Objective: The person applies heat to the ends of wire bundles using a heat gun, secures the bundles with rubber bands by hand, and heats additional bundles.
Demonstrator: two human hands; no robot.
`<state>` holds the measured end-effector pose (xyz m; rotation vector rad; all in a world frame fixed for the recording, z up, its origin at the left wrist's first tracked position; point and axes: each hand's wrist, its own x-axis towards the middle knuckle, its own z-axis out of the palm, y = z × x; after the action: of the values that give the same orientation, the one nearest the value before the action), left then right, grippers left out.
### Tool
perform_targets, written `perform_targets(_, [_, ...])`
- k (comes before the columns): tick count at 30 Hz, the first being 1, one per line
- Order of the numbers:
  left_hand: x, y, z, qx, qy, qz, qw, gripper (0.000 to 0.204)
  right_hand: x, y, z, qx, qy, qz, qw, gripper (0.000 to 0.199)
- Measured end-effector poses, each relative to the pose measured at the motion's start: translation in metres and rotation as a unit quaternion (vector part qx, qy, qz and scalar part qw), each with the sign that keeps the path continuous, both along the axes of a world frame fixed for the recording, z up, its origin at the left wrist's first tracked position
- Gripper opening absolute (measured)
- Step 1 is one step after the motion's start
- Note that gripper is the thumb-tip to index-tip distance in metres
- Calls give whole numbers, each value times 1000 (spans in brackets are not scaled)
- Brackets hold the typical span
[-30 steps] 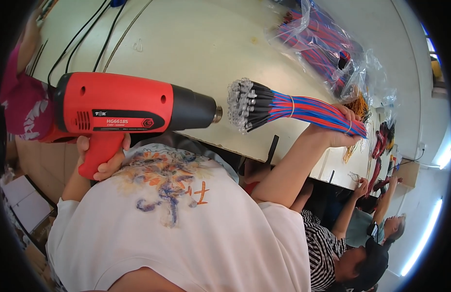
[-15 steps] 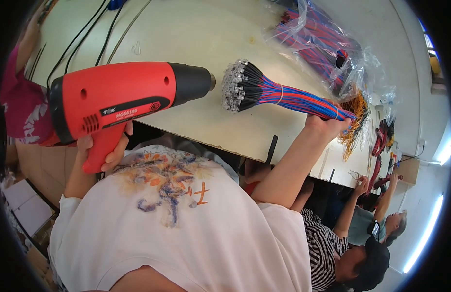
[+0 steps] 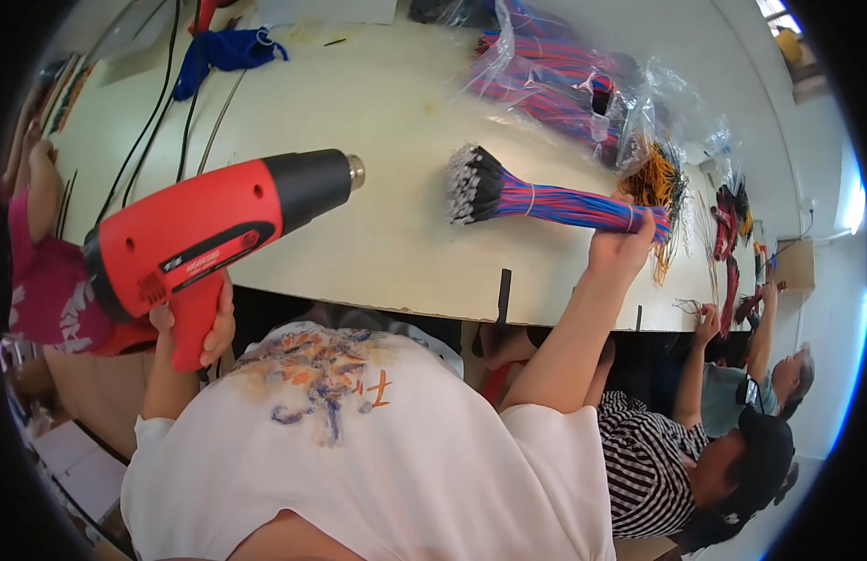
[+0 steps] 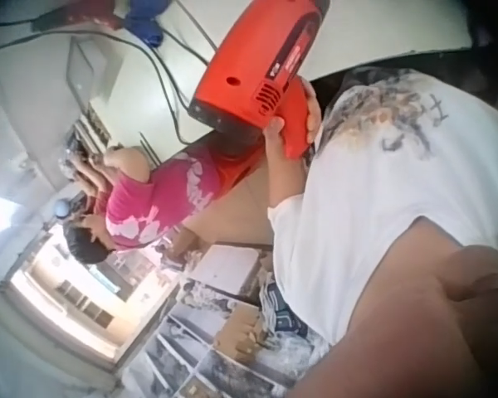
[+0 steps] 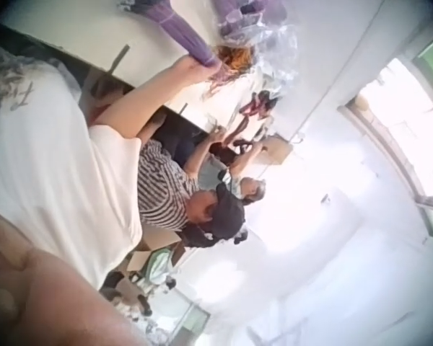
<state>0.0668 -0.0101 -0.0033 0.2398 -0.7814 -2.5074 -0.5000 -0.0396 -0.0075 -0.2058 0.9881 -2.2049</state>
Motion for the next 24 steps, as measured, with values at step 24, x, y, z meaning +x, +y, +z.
perform_targets(24, [8,69,3,4,-77,297,952,73,93,-227,48,447,843,282,-101,29])
